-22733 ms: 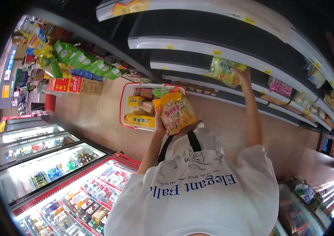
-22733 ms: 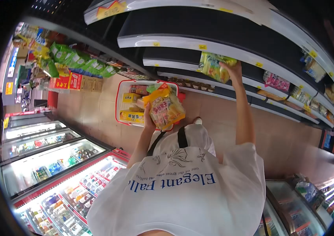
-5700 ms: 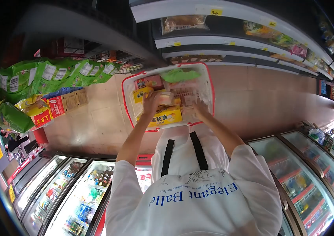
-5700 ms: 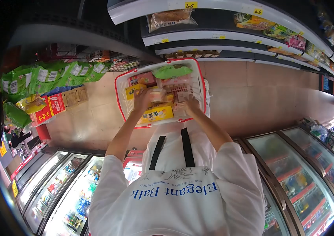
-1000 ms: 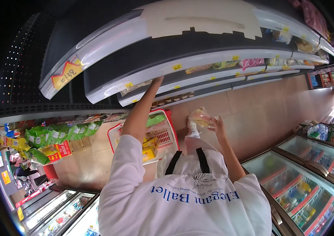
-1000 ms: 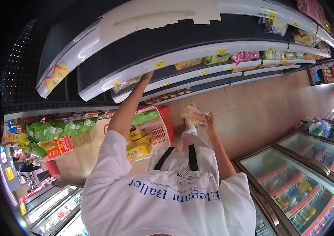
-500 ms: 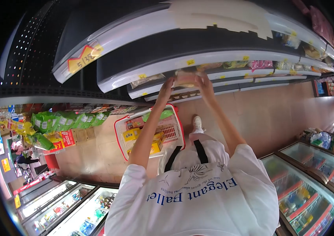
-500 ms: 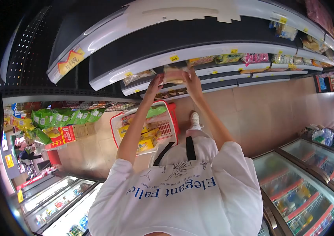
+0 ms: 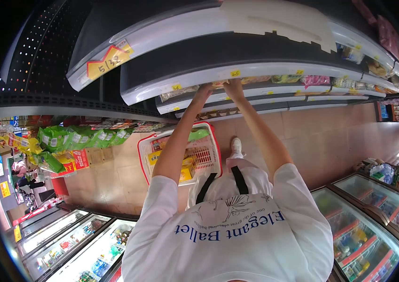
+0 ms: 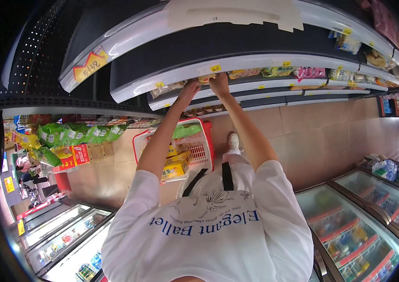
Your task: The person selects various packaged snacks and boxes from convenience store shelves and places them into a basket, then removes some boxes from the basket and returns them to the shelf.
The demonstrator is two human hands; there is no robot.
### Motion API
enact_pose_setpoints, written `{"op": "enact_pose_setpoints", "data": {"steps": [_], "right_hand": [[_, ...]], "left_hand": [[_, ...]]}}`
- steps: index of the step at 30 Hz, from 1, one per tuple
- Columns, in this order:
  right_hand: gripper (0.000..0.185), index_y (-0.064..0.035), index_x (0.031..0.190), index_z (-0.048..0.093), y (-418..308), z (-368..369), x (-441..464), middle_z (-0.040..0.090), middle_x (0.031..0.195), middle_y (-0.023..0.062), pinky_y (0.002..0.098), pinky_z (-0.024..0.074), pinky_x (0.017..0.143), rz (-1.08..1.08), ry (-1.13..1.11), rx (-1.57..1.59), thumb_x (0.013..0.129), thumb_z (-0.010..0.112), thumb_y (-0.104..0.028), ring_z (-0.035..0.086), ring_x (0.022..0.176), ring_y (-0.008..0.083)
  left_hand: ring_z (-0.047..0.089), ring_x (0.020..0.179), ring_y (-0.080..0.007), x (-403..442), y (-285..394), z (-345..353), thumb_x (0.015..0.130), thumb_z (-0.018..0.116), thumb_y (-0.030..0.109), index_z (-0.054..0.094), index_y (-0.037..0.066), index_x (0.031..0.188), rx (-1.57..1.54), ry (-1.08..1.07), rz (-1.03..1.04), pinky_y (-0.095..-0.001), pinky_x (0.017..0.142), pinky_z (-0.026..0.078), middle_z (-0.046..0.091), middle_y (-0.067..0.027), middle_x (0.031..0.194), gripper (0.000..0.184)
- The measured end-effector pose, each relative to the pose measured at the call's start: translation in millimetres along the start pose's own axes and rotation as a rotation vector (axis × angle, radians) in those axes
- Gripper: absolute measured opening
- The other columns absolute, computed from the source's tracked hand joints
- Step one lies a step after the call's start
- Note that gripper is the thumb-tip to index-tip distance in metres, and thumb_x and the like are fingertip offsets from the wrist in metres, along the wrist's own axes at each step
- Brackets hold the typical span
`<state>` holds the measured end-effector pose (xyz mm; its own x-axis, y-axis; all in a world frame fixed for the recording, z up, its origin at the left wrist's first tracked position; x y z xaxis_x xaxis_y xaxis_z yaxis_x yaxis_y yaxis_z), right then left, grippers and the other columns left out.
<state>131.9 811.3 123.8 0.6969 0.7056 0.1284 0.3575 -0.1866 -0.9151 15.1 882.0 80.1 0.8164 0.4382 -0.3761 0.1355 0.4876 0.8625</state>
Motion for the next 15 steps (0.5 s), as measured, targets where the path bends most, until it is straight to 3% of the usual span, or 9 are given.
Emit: {"op": "enact_pose_setpoints", "data": {"steps": [3, 6, 7, 8, 10, 11, 15], "right_hand": [[0.048, 0.0039, 0.113, 0.041, -15, 1, -5, 0.045, 0.112, 0.0279, 0.0419, 0.035, 0.091, 0.033, -0.088, -0.042, 0.065, 0.047, 0.004, 0.042, 0.105, 0.0435], [0.057, 0.0049, 0.121, 0.032, -34, -18, -29, 0.043, 0.116, 0.0276, 0.0404, 0.0346, 0.093, 0.089, 0.07, 0.003, 0.067, 0.049, 0.004, 0.041, 0.108, 0.0423], [0.061, 0.0049, 0.124, 0.028, -37, -20, -37, 0.041, 0.117, 0.0272, 0.0393, 0.0338, 0.094, -0.007, 0.103, -0.076, 0.067, 0.051, 0.002, 0.039, 0.11, 0.0413], [0.065, 0.005, 0.126, 0.024, -39, -24, -49, 0.04, 0.119, 0.0269, 0.0382, 0.033, 0.095, -0.101, 0.133, -0.153, 0.068, 0.053, 0.001, 0.038, 0.113, 0.0403], [0.064, 0.0047, 0.127, 0.024, -26, -23, -85, 0.039, 0.12, 0.0242, 0.0382, 0.0316, 0.097, -0.038, 0.049, -0.239, 0.071, 0.055, -0.002, 0.037, 0.113, 0.0374], [0.06, 0.0041, 0.125, 0.028, -23, -22, -99, 0.04, 0.119, 0.0235, 0.0387, 0.0319, 0.096, -0.068, 0.037, -0.297, 0.071, 0.054, -0.001, 0.038, 0.112, 0.037], [0.058, -0.0015, 0.127, 0.032, 20, -4, -148, 0.041, 0.122, 0.0193, 0.0378, 0.0297, 0.097, 0.032, -0.123, -0.206, 0.075, 0.057, -0.007, 0.037, 0.116, 0.0334]], "left_hand": [[0.033, 0.12, -0.0157, -1, 4, 5, 0.084, 0.047, 0.02, 0.031, 0.007, 0.129, 0.144, -0.042, -0.025, -0.0275, 0.097, 0.027, 0.038, -0.0066, 0.127, 0.049], [0.04, 0.111, -0.0133, -23, 23, 15, 0.084, 0.046, 0.013, 0.036, 0.008, 0.122, 0.273, -0.018, 0.087, -0.0271, 0.096, 0.03, 0.042, -0.004, 0.117, 0.04], [0.037, 0.117, -0.0152, -35, 31, 21, 0.085, 0.045, 0.013, 0.03, 0.009, 0.129, 0.262, -0.108, 0.188, -0.0272, 0.097, 0.03, 0.038, -0.0057, 0.125, 0.048], [0.035, 0.119, -0.0163, -50, 22, 10, 0.085, 0.045, 0.013, 0.026, 0.01, 0.132, 0.249, -0.059, 0.14, -0.0276, 0.098, 0.029, 0.036, -0.0068, 0.129, 0.051], [0.032, 0.124, -0.0192, -102, 2, -17, 0.086, 0.045, 0.014, 0.02, 0.011, 0.136, 0.201, -0.007, 0.009, -0.0292, 0.1, 0.028, 0.03, -0.0099, 0.136, 0.056], [0.037, 0.121, -0.0197, -122, 2, -27, 0.086, 0.044, 0.015, 0.028, 0.009, 0.133, 0.16, 0.019, 0.08, -0.0295, 0.098, 0.03, 0.04, -0.0101, 0.13, 0.05], [0.048, 0.111, -0.0182, -212, -47, -111, 0.086, 0.044, 0.016, 0.041, 0.007, 0.124, -0.05, 0.319, 0.107, -0.0275, 0.09, 0.036, 0.051, -0.009, 0.119, 0.039]]}}
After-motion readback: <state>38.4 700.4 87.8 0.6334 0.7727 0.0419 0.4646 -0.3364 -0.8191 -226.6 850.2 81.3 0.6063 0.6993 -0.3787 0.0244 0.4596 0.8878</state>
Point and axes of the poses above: each hand's wrist, its own x-axis towards the middle knuckle, its own z-axis out of the palm, y = z × x, the point moved 10 cm from there along x, towards the middle knuckle
